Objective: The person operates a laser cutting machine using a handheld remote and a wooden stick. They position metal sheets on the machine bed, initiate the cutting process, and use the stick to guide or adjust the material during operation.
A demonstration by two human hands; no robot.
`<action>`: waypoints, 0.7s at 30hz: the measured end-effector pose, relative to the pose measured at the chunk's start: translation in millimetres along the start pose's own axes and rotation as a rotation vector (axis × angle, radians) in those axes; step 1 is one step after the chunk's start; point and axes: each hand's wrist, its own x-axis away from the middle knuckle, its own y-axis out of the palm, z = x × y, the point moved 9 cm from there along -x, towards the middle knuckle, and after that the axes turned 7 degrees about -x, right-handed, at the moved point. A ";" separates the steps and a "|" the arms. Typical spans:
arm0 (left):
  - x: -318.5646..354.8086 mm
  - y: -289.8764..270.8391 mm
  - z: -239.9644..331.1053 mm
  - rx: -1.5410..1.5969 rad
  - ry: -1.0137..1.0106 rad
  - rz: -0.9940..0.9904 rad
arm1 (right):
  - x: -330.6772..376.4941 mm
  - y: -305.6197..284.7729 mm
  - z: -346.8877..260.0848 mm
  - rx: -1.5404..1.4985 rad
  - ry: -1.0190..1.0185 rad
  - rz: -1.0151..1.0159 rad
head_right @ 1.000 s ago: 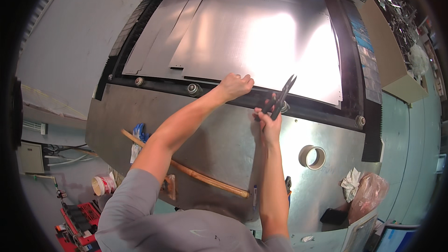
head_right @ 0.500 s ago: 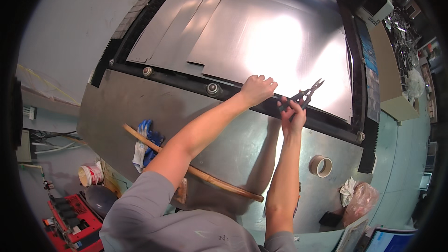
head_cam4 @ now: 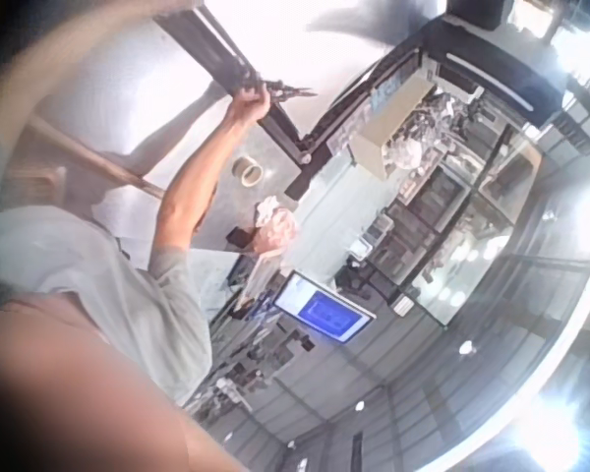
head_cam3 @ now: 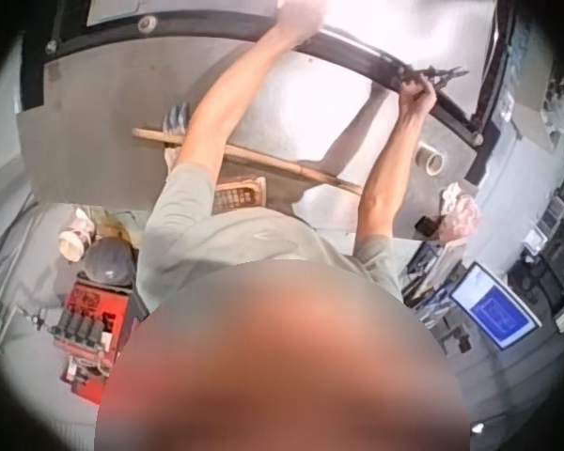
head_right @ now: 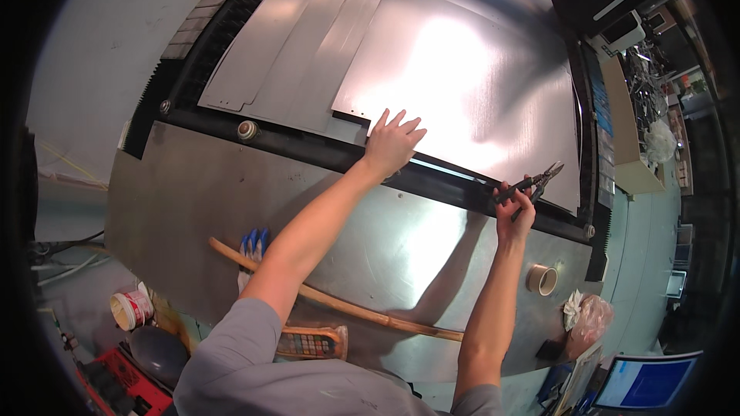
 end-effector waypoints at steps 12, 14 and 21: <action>-23.9 -6.0 10.5 0.060 -0.016 -0.182 | 138.6 39.4 48.8 1.059 0.074 0.040; -26.6 -9.7 11.0 0.081 -0.040 -0.174 | 151.8 66.9 59.5 1.409 0.016 -0.109; -35.9 -15.2 13.7 0.072 -0.089 -0.187 | 169.4 87.4 56.7 1.583 0.247 0.013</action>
